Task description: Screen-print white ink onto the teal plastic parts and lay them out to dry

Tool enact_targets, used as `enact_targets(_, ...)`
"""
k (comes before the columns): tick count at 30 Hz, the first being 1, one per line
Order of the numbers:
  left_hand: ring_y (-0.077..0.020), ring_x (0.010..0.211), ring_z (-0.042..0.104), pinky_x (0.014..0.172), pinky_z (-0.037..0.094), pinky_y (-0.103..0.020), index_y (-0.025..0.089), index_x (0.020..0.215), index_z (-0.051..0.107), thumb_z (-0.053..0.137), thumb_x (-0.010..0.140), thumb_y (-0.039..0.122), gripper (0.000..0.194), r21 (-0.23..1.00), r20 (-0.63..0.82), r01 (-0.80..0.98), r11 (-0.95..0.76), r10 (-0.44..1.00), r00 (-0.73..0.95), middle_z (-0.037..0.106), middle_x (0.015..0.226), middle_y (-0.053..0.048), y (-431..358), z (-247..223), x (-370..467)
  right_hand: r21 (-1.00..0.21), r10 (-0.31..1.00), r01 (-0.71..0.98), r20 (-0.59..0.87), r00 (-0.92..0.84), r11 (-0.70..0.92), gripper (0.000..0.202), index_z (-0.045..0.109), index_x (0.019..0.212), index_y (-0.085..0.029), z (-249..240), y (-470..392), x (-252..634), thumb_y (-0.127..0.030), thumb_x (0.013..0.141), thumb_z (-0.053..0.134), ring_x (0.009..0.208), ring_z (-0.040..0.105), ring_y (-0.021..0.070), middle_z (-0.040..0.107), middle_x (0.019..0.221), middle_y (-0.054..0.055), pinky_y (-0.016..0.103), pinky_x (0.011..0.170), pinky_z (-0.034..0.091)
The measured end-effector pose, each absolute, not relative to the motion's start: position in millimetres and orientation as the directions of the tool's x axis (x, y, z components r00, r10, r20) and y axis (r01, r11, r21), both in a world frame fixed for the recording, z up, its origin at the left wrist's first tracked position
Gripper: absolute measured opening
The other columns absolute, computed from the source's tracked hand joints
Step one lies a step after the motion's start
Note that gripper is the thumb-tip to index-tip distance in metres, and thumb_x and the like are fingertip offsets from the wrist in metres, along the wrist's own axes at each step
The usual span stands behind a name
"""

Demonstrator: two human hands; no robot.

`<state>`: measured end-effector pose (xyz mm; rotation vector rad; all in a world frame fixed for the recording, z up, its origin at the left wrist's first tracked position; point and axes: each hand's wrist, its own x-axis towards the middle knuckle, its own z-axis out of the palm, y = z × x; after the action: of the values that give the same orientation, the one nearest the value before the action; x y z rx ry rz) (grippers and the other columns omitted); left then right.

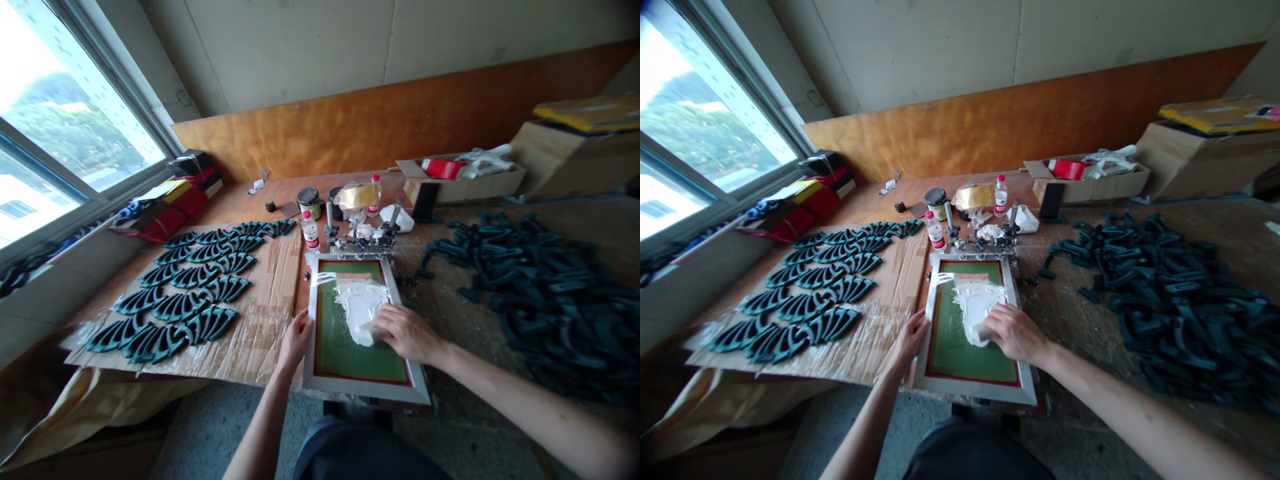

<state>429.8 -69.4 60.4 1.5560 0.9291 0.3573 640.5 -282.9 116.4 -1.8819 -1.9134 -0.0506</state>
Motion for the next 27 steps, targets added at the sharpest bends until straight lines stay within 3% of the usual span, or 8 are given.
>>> enact_targets(4, -0.0163, 0.067, 0.062, 0.061, 0.047, -0.025, 0.016, 0.137, 0.050, 0.067, 0.073, 0.058, 0.079, 0.948, -0.294, 0.295, 0.122, 0.695, 0.656, 0.068, 0.075, -0.002, -70, 93, 427, -0.309, 0.914, 0.942, 0.329, 0.237, -0.133, 0.046, 0.057, 0.129, -0.025, 155, -234, 677, -0.023, 0.084, 0.066, 0.091, 0.061, 0.0209, 0.068, 0.098, 0.005, 0.033, 0.082, 0.051)
enact_targets(7, -0.0172, 0.072, 0.064, 0.063, 0.049, -0.025, 0.016, 0.131, 0.057, 0.063, 0.075, 0.062, 0.072, 0.960, -0.262, 0.254, 0.120, 0.712, 0.651, 0.071, 0.083, -0.005, -68, 135, 426, -0.264, 0.841, 0.919, 0.385, 0.379, -0.293, 0.053, 0.052, 0.137, -0.025, 182, -220, 714, -0.033, 0.087, 0.064, 0.084, 0.063, 0.0221, 0.068, 0.097, 0.006, 0.033, 0.076, 0.052)
enact_targets(12, -0.0169, 0.077, 0.065, 0.067, 0.050, -0.026, 0.015, 0.105, 0.069, 0.040, 0.086, 0.069, 0.063, 0.995, -0.095, 0.038, 0.092, 0.768, 0.634, 0.072, 0.091, -0.007, -55, 205, 456, -0.369, 0.625, 0.804, 0.506, 0.594, -0.466, 0.036, 0.069, 0.107, -0.012, 172, -267, 750, -0.035, 0.095, 0.045, 0.074, 0.064, 0.0178, 0.071, 0.095, 0.009, 0.026, 0.069, 0.051)
enact_targets(15, -0.0175, 0.080, 0.065, 0.067, 0.050, -0.026, 0.011, 0.105, 0.066, 0.040, 0.089, 0.065, 0.062, 0.986, 0.088, -0.165, 0.015, 0.795, 0.600, 0.071, 0.090, -0.010, -41, 236, 491, -0.361, 0.739, 0.822, 0.374, 0.561, -0.441, 0.038, 0.070, 0.079, -0.015, 126, -289, 724, -0.045, 0.090, 0.049, 0.064, 0.060, 0.0151, 0.070, 0.077, 0.005, 0.023, 0.060, 0.050)
enact_targets(20, -0.0146, 0.075, 0.064, 0.066, 0.049, -0.024, 0.011, 0.109, 0.060, 0.038, 0.089, 0.066, 0.062, 0.977, 0.148, -0.211, -0.040, 0.837, 0.527, 0.068, 0.084, -0.008, -41, 238, 512, -0.218, 0.862, 0.876, 0.188, 0.471, -0.431, 0.021, 0.062, 0.078, -0.015, 70, -284, 661, -0.035, 0.082, 0.070, 0.086, 0.063, 0.0231, 0.067, 0.088, 0.009, 0.031, 0.073, 0.049)
enact_targets(23, -0.0152, 0.067, 0.062, 0.059, 0.047, -0.024, 0.010, 0.115, 0.058, 0.045, 0.082, 0.072, 0.072, 0.992, -0.109, 0.018, 0.123, 0.785, 0.611, 0.069, 0.081, -0.009, -74, 194, 488, -0.187, 0.833, 0.837, 0.124, 0.540, -0.515, 0.014, 0.058, 0.082, -0.016, 73, -275, 645, -0.027, 0.090, 0.060, 0.081, 0.062, 0.0225, 0.065, 0.083, 0.009, 0.031, 0.071, 0.047)
enact_targets(25, -0.0190, 0.063, 0.063, 0.052, 0.046, -0.026, 0.005, 0.110, 0.062, 0.050, 0.071, 0.079, 0.085, 0.891, -0.454, 0.361, 0.275, 0.517, 0.726, 0.069, 0.077, -0.014, -107, 156, 470, -0.203, 0.816, 0.829, 0.168, 0.553, -0.521, 0.015, 0.055, 0.084, -0.016, 79, -267, 630, -0.027, 0.094, 0.053, 0.078, 0.061, 0.0231, 0.063, 0.079, 0.009, 0.033, 0.070, 0.046)
enact_targets(27, -0.0224, 0.076, 0.066, 0.057, 0.049, -0.029, 0.008, 0.120, 0.058, 0.049, 0.071, 0.080, 0.088, 0.801, -0.590, 0.471, 0.369, 0.356, 0.725, 0.070, 0.094, -0.017, -138, 122, 456, -0.220, 0.806, 0.846, 0.262, 0.531, -0.486, 0.012, 0.054, 0.086, -0.017, 83, -257, 603, -0.027, 0.094, 0.052, 0.082, 0.059, 0.0253, 0.062, 0.082, 0.010, 0.037, 0.073, 0.046)
